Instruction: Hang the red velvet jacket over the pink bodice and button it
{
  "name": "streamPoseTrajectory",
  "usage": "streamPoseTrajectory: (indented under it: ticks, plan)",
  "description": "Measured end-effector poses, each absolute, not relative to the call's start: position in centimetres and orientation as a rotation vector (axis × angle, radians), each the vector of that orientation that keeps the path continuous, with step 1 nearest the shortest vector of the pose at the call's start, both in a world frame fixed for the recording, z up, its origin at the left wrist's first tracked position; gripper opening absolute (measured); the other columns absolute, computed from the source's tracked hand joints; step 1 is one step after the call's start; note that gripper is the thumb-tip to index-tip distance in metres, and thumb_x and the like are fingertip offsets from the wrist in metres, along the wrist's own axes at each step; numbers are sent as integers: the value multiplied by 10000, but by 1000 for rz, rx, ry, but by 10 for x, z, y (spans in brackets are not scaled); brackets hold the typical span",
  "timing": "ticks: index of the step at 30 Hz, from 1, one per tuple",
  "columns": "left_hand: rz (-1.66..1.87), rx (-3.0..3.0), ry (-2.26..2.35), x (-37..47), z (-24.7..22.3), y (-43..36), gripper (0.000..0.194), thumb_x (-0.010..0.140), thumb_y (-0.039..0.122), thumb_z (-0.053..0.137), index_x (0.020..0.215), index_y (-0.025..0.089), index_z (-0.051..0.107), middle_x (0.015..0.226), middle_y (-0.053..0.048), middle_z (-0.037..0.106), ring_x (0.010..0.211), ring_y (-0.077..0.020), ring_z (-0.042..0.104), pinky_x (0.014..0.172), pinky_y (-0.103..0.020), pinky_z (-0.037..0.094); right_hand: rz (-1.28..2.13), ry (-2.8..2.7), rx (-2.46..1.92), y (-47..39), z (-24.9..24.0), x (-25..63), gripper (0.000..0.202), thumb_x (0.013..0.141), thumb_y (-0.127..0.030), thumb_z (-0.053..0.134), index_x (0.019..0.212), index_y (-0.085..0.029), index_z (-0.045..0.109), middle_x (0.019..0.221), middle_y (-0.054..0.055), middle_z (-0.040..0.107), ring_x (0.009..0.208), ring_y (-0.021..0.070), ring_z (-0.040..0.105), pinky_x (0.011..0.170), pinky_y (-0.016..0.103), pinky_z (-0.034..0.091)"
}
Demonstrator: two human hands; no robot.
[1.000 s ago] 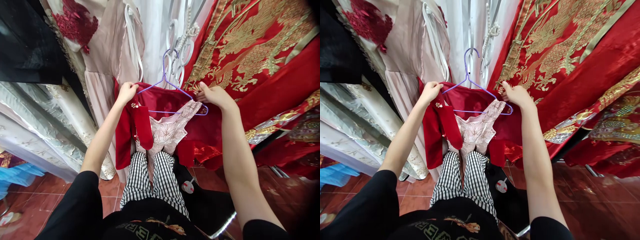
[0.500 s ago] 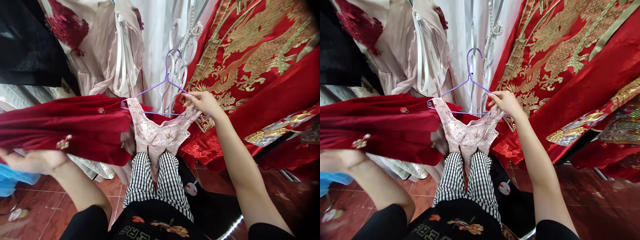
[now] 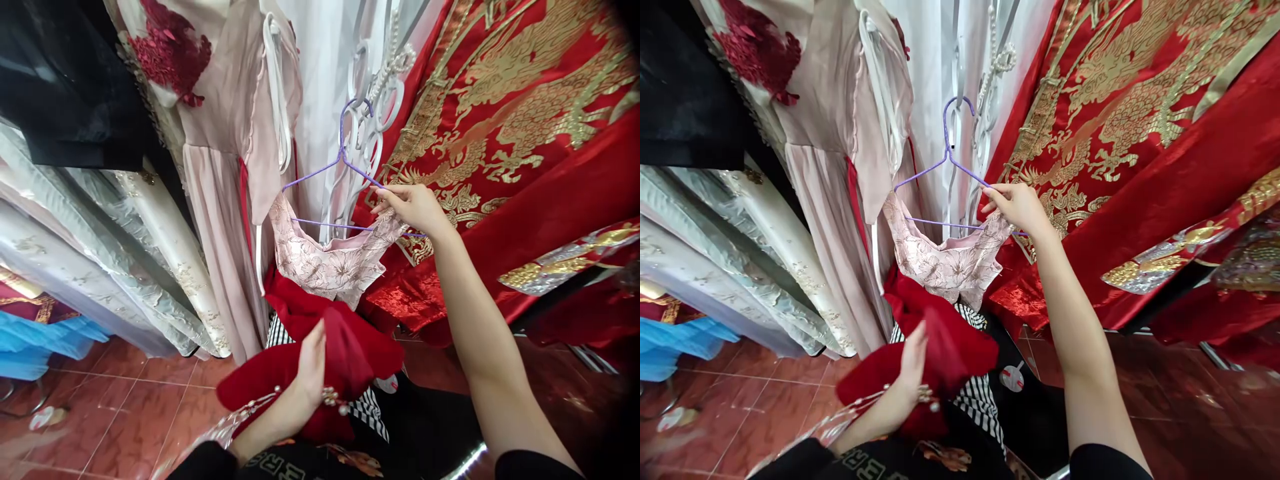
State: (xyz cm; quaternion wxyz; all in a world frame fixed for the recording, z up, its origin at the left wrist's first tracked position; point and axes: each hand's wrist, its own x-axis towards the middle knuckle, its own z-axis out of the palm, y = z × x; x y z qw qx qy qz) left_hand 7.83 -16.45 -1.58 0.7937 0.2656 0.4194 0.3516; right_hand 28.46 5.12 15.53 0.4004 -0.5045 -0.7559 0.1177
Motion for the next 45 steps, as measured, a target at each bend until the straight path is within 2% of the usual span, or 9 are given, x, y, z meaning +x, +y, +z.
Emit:
streamPoseTrajectory:
  ticks: [3, 6, 12, 18, 25, 33, 37, 41, 45]
  plan:
    - [695, 559, 811, 98, -62, -165, 802, 671, 782, 551, 1352, 360, 587, 1367, -107, 632, 1328, -351, 547, 1089, -579, 452, 291, -1893, -1303, 49, 155, 284, 548, 903, -638, 535, 1072, -175, 774, 742, 63, 771, 421, 104, 455, 483, 277, 343]
    - [733, 884, 889, 76, -68, -150, 626, 766, 574, 675, 1337, 338, 581, 1497, -97, 521, 1446, -277, 418, 1211, -490, 313, 256, -1885, -1317, 48, 154, 282, 536, 912, -631, 521, 1063, -182, 772, 745, 57, 771, 438, 116, 482, 521, 292, 389]
    - [1353, 1978, 962, -16, 69, -47, 442, 931, 447, 561, 1352, 312, 560, 1544, -73, 469, 1466, -236, 389, 1244, -500, 255, 125, -1859, -1314, 49, 148, 280, 463, 948, -580, 493, 1082, -222, 754, 772, 39, 767, 656, 196, 659, 679, 329, 482]
    - [1580, 1883, 1097, -102, 166, 72, 409, 931, 520, 526, 1150, 209, 679, 1240, -125, 697, 1204, -253, 641, 1056, -460, 492, -76, -1924, -1349, 39, 138, 286, 398, 989, -440, 453, 1317, -279, 610, 1071, 69, 749, 980, 283, 677, 807, 395, 498]
    - [1289, 2365, 1286, -108, 134, 83, 438, 854, 561, 608, 1074, 197, 712, 1080, -108, 742, 989, -251, 682, 947, -368, 502, -90, -1809, -1354, 32, 118, 301, 348, 953, -486, 515, 1165, -223, 599, 1125, 120, 712, 1014, 292, 653, 837, 412, 495]
    - [1460, 2560, 1312, -91, 108, 81, 350, 929, 505, 506, 949, 232, 723, 920, -92, 744, 887, -223, 680, 858, -339, 503, -59, -1604, -1220, 42, 105, 304, 354, 956, -511, 508, 920, -214, 699, 847, 62, 720, 753, 206, 646, 735, 327, 478]
    - [1676, 2310, 1214, -89, 110, 77, 429, 929, 562, 504, 940, 199, 733, 1127, -105, 745, 1126, -257, 666, 1013, -367, 486, 13, -1328, -1127, 58, 96, 306, 368, 929, -521, 557, 826, -190, 680, 731, 22, 654, 696, 174, 617, 701, 312, 491]
    - [1977, 1847, 1296, -107, 87, 75, 463, 929, 567, 503, 935, 161, 726, 1011, -92, 763, 1011, -224, 705, 930, -312, 534, 232, -862, -1039, 66, 78, 325, 251, 900, -401, 631, 776, -183, 625, 664, -16, 591, 653, 149, 604, 698, 310, 539]
    - [2247, 1287, 1412, -142, 41, 59, 451, 905, 575, 518, 899, 159, 694, 907, -79, 753, 876, -193, 727, 855, -307, 574, 360, -398, -1002, 45, 58, 357, 288, 992, -247, 430, 713, -219, 499, 513, -82, 423, 495, 96, 519, 732, 295, 568]
